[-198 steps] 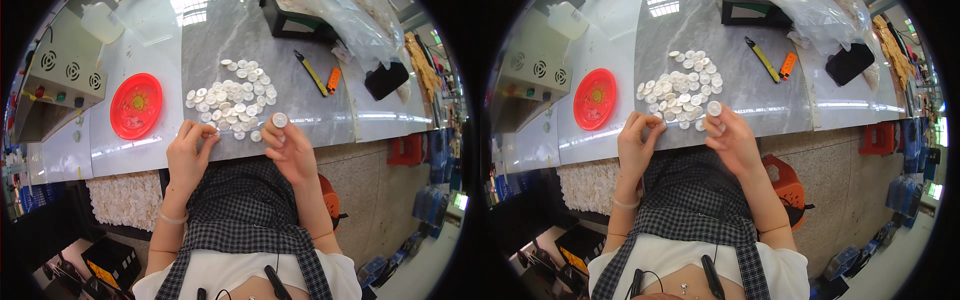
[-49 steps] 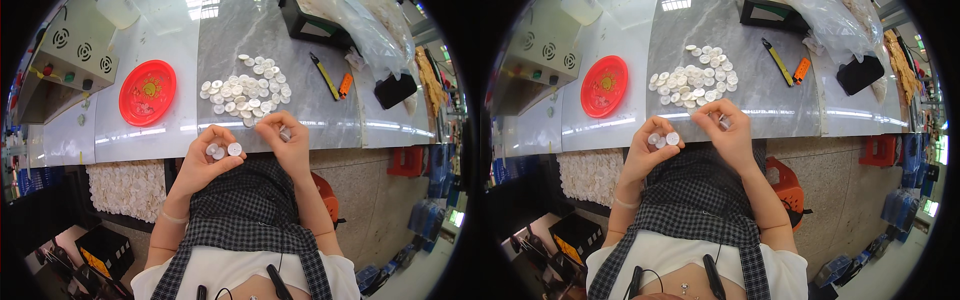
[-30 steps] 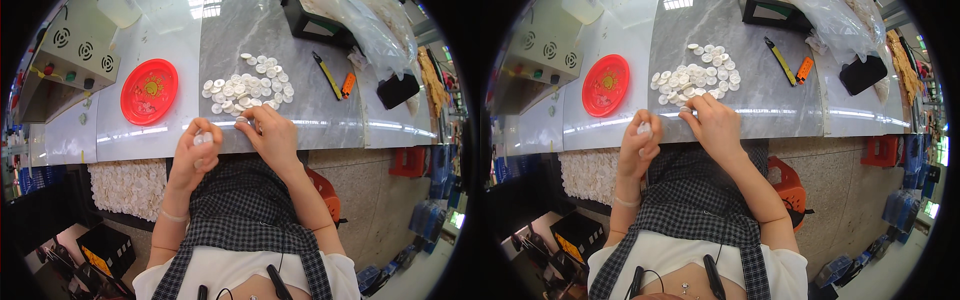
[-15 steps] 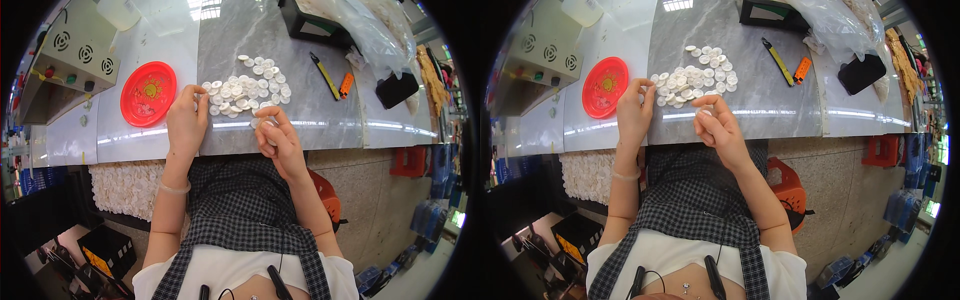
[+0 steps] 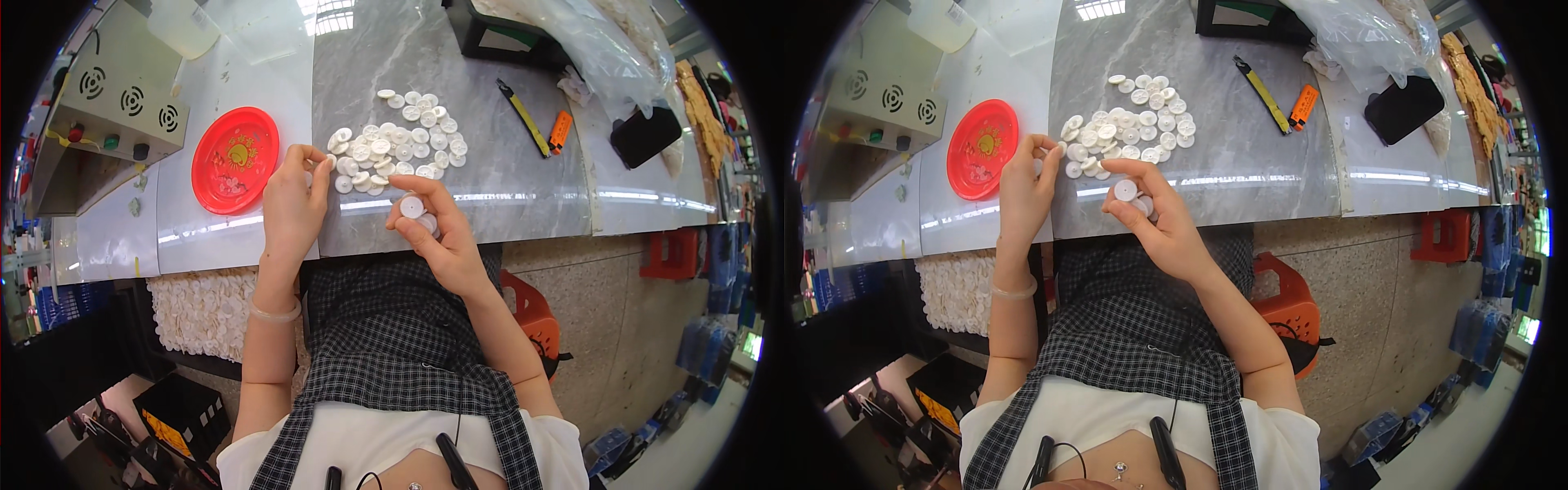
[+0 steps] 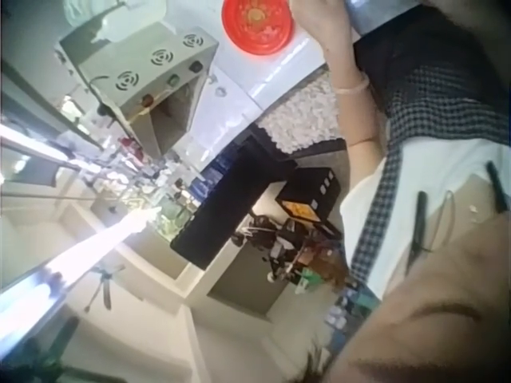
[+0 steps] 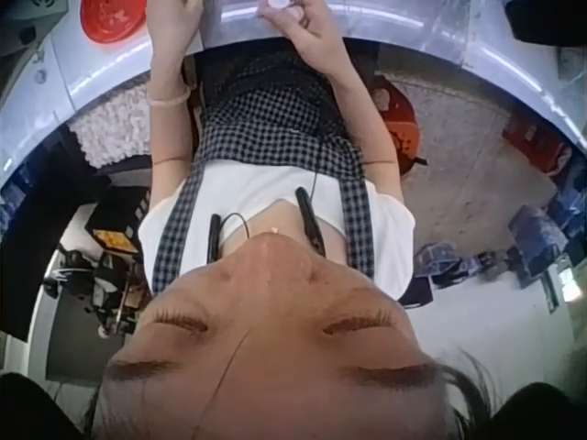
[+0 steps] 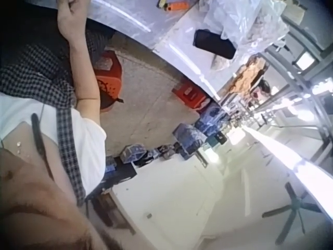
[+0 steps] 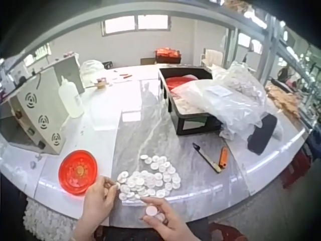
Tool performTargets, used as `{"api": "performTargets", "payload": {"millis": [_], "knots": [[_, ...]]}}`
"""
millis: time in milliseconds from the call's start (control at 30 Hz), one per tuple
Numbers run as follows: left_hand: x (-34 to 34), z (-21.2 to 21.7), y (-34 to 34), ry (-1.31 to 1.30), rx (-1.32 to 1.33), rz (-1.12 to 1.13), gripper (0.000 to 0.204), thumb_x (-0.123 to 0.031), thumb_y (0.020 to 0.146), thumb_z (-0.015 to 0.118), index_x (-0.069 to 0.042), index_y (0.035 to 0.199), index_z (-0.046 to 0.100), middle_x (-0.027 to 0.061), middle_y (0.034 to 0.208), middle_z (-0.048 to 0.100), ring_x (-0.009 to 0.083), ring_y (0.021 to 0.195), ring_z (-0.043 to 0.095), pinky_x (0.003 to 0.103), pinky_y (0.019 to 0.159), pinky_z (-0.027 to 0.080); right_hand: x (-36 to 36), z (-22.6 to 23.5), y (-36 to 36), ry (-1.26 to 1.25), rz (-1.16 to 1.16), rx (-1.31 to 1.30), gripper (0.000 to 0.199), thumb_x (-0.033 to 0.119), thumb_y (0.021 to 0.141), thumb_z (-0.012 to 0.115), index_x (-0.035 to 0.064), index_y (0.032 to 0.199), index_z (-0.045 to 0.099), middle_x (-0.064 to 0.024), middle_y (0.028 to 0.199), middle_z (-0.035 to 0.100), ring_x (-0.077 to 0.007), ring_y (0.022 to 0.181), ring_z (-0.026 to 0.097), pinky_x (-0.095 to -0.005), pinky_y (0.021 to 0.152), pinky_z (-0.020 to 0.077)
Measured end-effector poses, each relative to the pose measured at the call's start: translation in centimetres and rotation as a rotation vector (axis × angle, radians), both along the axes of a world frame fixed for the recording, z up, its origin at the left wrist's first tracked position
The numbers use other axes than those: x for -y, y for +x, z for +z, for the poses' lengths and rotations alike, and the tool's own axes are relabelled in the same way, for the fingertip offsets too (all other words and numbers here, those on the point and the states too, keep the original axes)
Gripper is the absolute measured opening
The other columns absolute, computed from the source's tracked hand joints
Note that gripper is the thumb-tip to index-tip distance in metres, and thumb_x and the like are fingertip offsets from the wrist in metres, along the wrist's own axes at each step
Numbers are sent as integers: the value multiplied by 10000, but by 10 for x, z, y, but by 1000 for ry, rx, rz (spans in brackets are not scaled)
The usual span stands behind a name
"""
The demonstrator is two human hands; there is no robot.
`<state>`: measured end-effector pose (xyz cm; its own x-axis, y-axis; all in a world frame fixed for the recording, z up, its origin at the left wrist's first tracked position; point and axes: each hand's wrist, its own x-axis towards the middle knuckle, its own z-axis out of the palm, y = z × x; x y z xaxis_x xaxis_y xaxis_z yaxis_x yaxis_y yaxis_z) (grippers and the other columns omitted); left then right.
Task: Inspecting and sorting small white plastic circular parts on a factory workbench.
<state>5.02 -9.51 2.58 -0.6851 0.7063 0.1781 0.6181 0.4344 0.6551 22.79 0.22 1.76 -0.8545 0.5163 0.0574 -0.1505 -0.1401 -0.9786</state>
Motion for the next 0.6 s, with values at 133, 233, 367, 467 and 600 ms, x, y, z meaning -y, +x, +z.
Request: {"api": "performTargets", "payload": {"millis": [133, 233, 367, 467, 600], "knots": [[13, -6, 0, 238, 484, -50, 148, -160, 949, 571, -25, 894, 541, 5, 686, 533, 111, 564, 509, 259, 480, 382, -2, -5, 0, 33, 29, -29, 399, 80, 934, 579, 35, 1311, 455, -20, 938, 603, -53, 845, 523, -181, 723, 409], [28, 3, 5, 432, 1335, -201, 186, -202, 1003, 490, -22, 1039, 518, -46, 702, 415, 6, 543, 335, 150, 427, 251, -1, -4, 0, 2, 31, -21, 359, 54, 926, 586, 29, 1264, 470, -33, 952, 610, -73, 892, 549, -198, 773, 425], [39, -4, 16, 640, 1762, -342, 192, -208, 1023, 422, -24, 1067, 458, -29, 741, 358, 25, 535, 304, 145, 397, 230, 1, -4, -2, -12, 24, -38, 315, 34, 918, 592, 32, 1214, 484, -44, 957, 612, -85, 912, 556, -215, 806, 431], [42, -11, 26, 736, 2110, -446, 233, -223, 1031, 379, -15, 1073, 477, -18, 792, 371, 29, 543, 292, 128, 378, 234, 0, -6, -2, -16, 27, -31, 305, 29, 914, 593, 34, 1200, 488, -45, 955, 610, -72, 870, 549, -204, 759, 429], [43, -12, 31, 743, 2243, -494, 239, -216, 1033, 362, -5, 1081, 463, -10, 798, 372, 34, 548, 297, 124, 382, 239, -3, 0, 2, -185, 1, 5, 304, 17, 906, 581, 50, 1192, 485, -38, 935, 588, -25, 668, 462, -160, 555, 362]]}}
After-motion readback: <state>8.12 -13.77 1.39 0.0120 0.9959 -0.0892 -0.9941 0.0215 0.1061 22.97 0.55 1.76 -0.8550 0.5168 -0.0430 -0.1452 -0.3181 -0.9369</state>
